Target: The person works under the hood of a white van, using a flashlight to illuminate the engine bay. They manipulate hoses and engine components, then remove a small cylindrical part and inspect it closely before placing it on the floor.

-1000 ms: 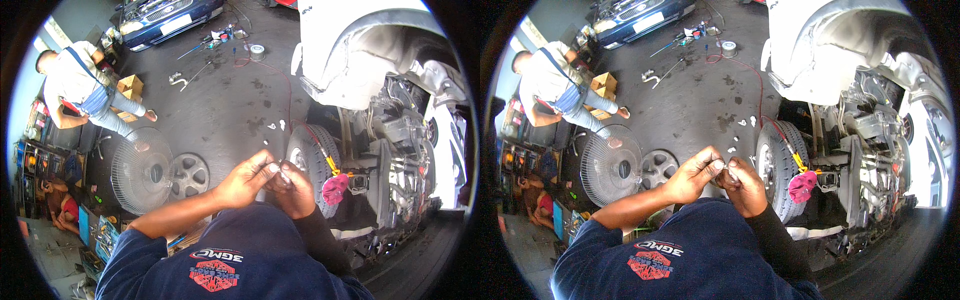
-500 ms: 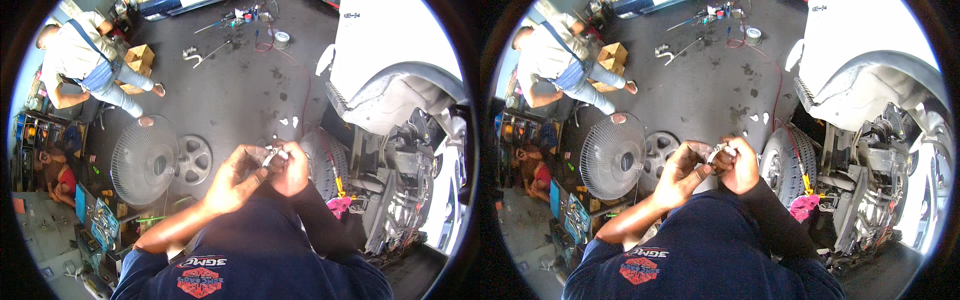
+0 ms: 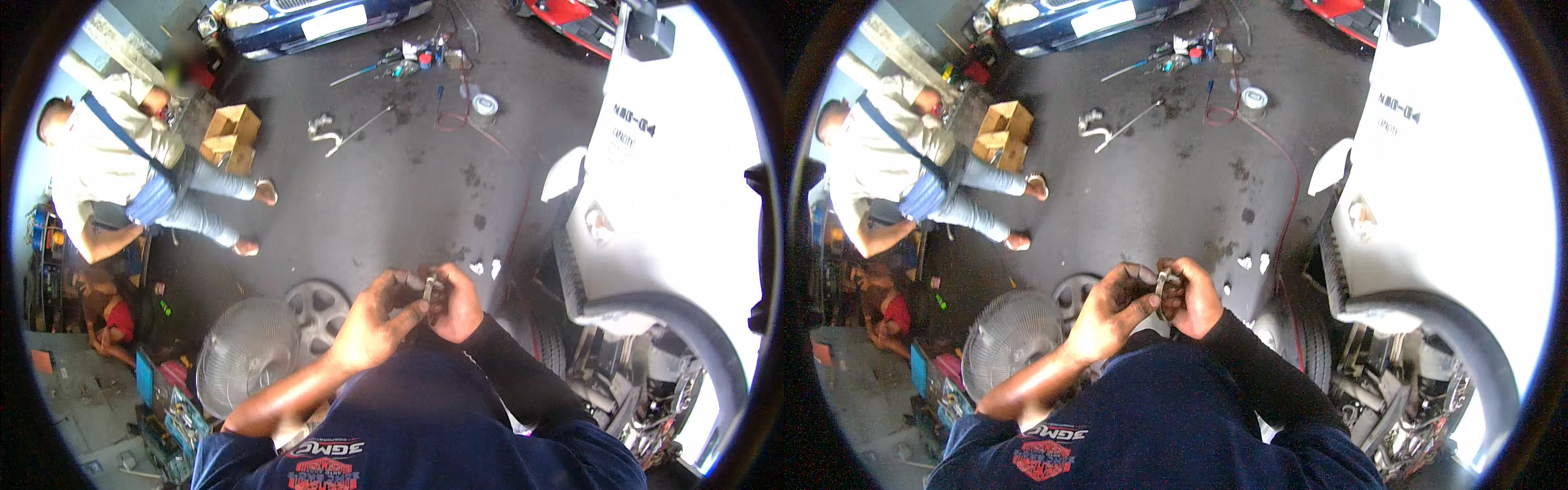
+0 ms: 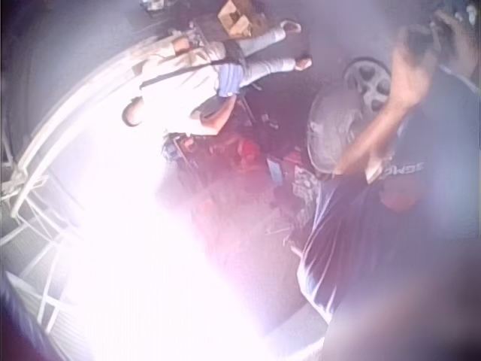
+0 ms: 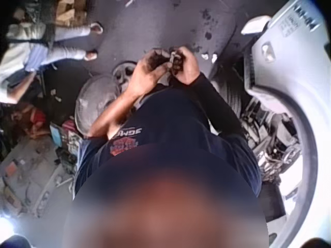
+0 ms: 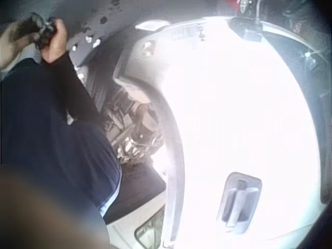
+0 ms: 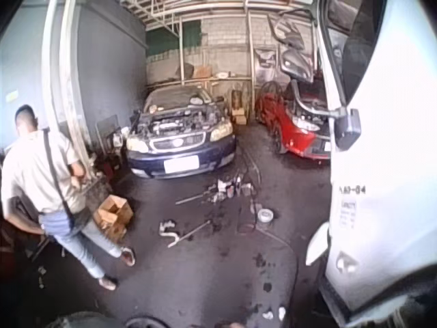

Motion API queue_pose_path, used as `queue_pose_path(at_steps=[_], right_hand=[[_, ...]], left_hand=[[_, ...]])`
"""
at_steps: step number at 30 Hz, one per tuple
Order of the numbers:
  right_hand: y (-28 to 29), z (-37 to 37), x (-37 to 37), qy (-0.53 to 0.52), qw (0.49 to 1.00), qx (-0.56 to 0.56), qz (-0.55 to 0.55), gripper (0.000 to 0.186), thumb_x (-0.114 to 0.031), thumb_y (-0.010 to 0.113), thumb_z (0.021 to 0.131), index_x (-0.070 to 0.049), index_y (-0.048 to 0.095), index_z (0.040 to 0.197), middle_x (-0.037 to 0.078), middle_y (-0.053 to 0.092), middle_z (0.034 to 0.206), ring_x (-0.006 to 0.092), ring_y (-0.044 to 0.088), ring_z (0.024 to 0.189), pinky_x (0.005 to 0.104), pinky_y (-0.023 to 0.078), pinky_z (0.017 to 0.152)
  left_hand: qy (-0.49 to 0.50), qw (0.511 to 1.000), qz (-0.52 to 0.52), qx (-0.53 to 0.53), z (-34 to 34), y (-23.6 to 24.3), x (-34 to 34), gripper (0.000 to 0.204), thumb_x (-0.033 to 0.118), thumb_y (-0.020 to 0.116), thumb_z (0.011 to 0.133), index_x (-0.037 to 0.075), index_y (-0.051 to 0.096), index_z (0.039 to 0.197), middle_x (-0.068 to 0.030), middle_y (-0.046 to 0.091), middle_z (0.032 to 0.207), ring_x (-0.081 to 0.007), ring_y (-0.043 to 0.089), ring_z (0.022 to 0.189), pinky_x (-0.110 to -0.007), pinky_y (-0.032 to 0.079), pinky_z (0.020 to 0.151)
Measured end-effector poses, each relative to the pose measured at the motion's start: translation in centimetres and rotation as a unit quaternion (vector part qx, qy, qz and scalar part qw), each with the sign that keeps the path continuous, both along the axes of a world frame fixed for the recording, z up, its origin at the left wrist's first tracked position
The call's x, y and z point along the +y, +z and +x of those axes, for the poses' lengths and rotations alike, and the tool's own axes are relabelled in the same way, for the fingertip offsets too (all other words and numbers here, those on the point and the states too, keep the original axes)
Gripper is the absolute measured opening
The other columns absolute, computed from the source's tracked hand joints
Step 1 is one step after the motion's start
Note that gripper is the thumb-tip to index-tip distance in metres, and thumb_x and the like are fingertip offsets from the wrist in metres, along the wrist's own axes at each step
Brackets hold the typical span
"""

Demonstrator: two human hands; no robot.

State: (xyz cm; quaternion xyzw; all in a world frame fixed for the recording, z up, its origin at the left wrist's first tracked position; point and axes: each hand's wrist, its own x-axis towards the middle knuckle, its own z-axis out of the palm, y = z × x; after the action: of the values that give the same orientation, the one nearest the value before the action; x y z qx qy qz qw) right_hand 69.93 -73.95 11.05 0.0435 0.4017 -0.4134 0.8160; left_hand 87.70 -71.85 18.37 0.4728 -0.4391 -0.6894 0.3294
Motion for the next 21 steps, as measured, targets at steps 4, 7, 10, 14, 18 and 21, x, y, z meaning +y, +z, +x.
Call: queue_pose_path(at_steps=[4,7,10,14,18,21], right_hand=[[0.3,-2.1,-6.7,0.126,0.933,0.258,-0.217,0.030,-0.032,0.058,0.113,-0.005,0.070,0.108,0.000,0.067,0.089,0.0125,0.061,0.078,0.0299,0.048,0.070],[-0.1,-4.3,-11.9,0.195,0.876,0.333,-0.289,0.035,-0.035,0.057,0.116,-0.003,0.068,0.107,0.001,0.065,0.092,0.0116,0.060,0.084,0.0287,0.049,0.073],[-1.7,-6.1,-17.5,0.188,0.911,0.305,-0.206,0.041,-0.045,0.061,0.115,-0.006,0.069,0.107,-0.002,0.058,0.086,0.0097,0.056,0.077,0.0278,0.046,0.067],[-5.1,-9.4,-25.5,0.184,0.904,0.354,-0.153,0.043,-0.047,0.067,0.111,-0.004,0.069,0.104,-0.002,0.056,0.081,0.0095,0.055,0.070,0.0271,0.045,0.063],[-9.0,-13.2,-35.4,0.145,0.902,0.404,-0.053,0.037,-0.040,0.072,0.108,-0.004,0.070,0.100,-0.002,0.053,0.078,0.0096,0.051,0.065,0.0283,0.045,0.060],[-11.2,-16.1,-43.8,0.156,0.865,0.476,-0.036,0.035,-0.039,0.071,0.108,-0.006,0.069,0.096,-0.001,0.053,0.075,0.0092,0.050,0.064,0.0282,0.044,0.057]], left_hand=[[-0.021,0.997,-0.047,-0.065,-0.2,-0.1,-6.8,0.030,0.015,0.074,0.107,-0.004,0.062,0.127,-0.0130,0.076,0.113,-0.0163,0.070,0.105,-0.036,0.057,0.094],[-0.039,0.992,-0.034,-0.111,-1.0,-1.6,-12.7,0.029,0.020,0.076,0.106,-0.003,0.067,0.123,-0.0114,0.076,0.108,-0.0158,0.070,0.104,-0.036,0.056,0.093],[-0.070,0.991,-0.028,-0.108,-2.5,-4.4,-19.7,0.032,0.023,0.076,0.106,-0.003,0.070,0.122,-0.0143,0.077,0.109,-0.0184,0.071,0.102,-0.037,0.057,0.094],[-0.125,0.985,-0.043,-0.115,-5.2,-9.9,-30.7,0.034,0.026,0.075,0.106,-0.003,0.070,0.123,-0.0209,0.077,0.111,-0.0268,0.076,0.105,-0.040,0.058,0.096],[-0.179,0.977,-0.040,-0.107,-8.1,-15.3,-44.3,0.040,0.031,0.073,0.106,-0.003,0.068,0.127,-0.0268,0.077,0.116,-0.0399,0.077,0.113,-0.046,0.058,0.100],[-0.191,0.974,-0.010,-0.124,-9.3,-17.3,-55.0,0.044,0.035,0.072,0.107,-0.004,0.068,0.126,-0.0295,0.077,0.118,-0.0434,0.075,0.113,-0.049,0.058,0.101]])
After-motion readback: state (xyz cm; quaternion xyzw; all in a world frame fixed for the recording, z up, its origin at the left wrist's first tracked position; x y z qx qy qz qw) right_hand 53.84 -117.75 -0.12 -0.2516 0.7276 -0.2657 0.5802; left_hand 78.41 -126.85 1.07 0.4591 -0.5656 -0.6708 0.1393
